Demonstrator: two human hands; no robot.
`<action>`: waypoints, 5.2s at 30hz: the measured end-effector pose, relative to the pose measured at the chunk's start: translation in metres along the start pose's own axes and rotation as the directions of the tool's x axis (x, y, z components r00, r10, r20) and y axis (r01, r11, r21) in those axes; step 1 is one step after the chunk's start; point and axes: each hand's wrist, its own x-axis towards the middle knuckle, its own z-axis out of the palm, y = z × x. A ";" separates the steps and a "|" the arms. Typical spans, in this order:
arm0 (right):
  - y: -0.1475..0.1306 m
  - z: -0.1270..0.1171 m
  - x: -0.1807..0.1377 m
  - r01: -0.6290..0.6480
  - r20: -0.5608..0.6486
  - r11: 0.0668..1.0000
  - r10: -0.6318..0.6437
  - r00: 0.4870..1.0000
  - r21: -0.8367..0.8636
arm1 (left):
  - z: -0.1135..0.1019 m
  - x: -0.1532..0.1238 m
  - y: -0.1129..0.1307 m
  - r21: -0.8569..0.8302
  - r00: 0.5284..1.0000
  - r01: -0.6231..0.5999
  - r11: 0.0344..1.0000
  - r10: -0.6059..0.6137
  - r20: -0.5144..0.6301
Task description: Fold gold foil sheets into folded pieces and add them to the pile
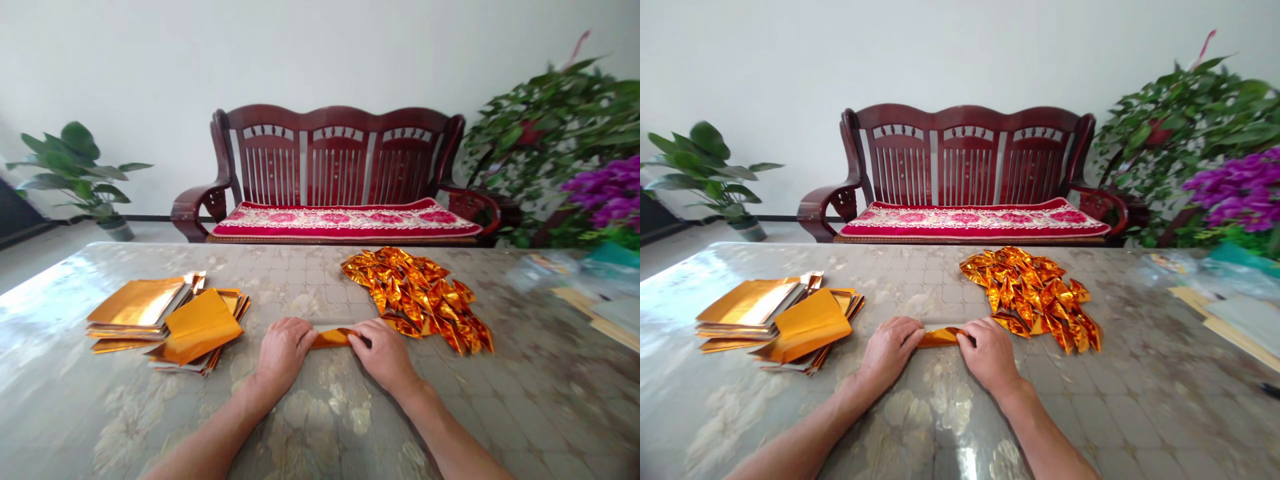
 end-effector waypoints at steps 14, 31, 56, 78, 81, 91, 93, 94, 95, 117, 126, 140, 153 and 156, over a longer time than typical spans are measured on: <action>-0.002 0.002 0.002 -0.034 -0.006 0.998 0.034 0.999 -0.046 | 0.003 0.002 0.008 0.044 0.998 0.063 0.997 -0.063 -0.019; -0.001 0.009 0.002 -0.007 -0.030 0.995 0.004 1.000 -0.100 | 0.006 0.002 0.007 0.104 0.996 0.041 0.994 -0.032 -0.084; 0.000 0.008 0.004 0.002 -0.031 0.998 -0.004 1.000 -0.061 | 0.009 0.017 0.011 0.050 0.964 0.260 0.964 -0.262 0.044; 0.001 0.012 0.005 -0.033 -0.060 0.986 0.024 0.998 -0.162 | 0.007 0.017 0.008 0.092 0.947 0.311 0.946 -0.316 0.047; 0.002 0.011 0.005 -0.062 -0.057 0.984 0.053 0.997 -0.167 | 0.006 0.018 0.008 0.112 0.944 0.314 0.943 -0.322 0.066; 0.002 0.007 0.004 -0.143 -0.037 0.969 0.139 0.990 -0.201 | 0.006 0.021 0.010 0.173 0.930 0.334 0.926 -0.354 0.098; 0.002 0.006 0.004 -0.150 -0.029 0.971 0.147 0.989 -0.187 | 0.006 0.021 0.010 0.172 0.928 0.338 0.925 -0.359 0.102; 0.003 0.006 0.004 -0.148 -0.025 0.972 0.146 0.989 -0.182 | 0.006 0.021 0.010 0.170 0.928 0.339 0.925 -0.359 0.102; 0.003 0.006 0.004 -0.143 -0.022 0.973 0.141 0.990 -0.179 | 0.006 0.020 0.010 0.167 0.928 0.340 0.925 -0.359 0.102; -0.001 0.005 0.003 -0.151 -0.039 0.967 0.146 0.989 -0.207 | 0.006 0.019 0.010 0.172 0.931 0.335 0.926 -0.354 0.092; -0.002 -0.001 0.004 -0.167 -0.026 0.963 0.165 0.986 -0.210 | 0.006 0.018 0.008 0.135 0.943 0.312 0.941 -0.324 0.076; 0.000 -0.003 0.000 -0.183 -0.033 0.967 0.180 0.983 -0.176 | 0.008 0.010 0.011 0.253 0.978 -0.161 0.954 0.119 0.173; 0.001 -0.003 0.003 -0.231 -0.025 0.966 0.230 0.973 -0.118 | 0.008 0.002 0.022 0.418 0.947 -0.302 0.857 0.219 0.234; 0.002 -0.003 0.003 -0.255 -0.028 0.961 0.253 0.967 -0.105 | 0.006 -0.001 0.025 0.414 0.947 -0.300 0.860 0.217 0.235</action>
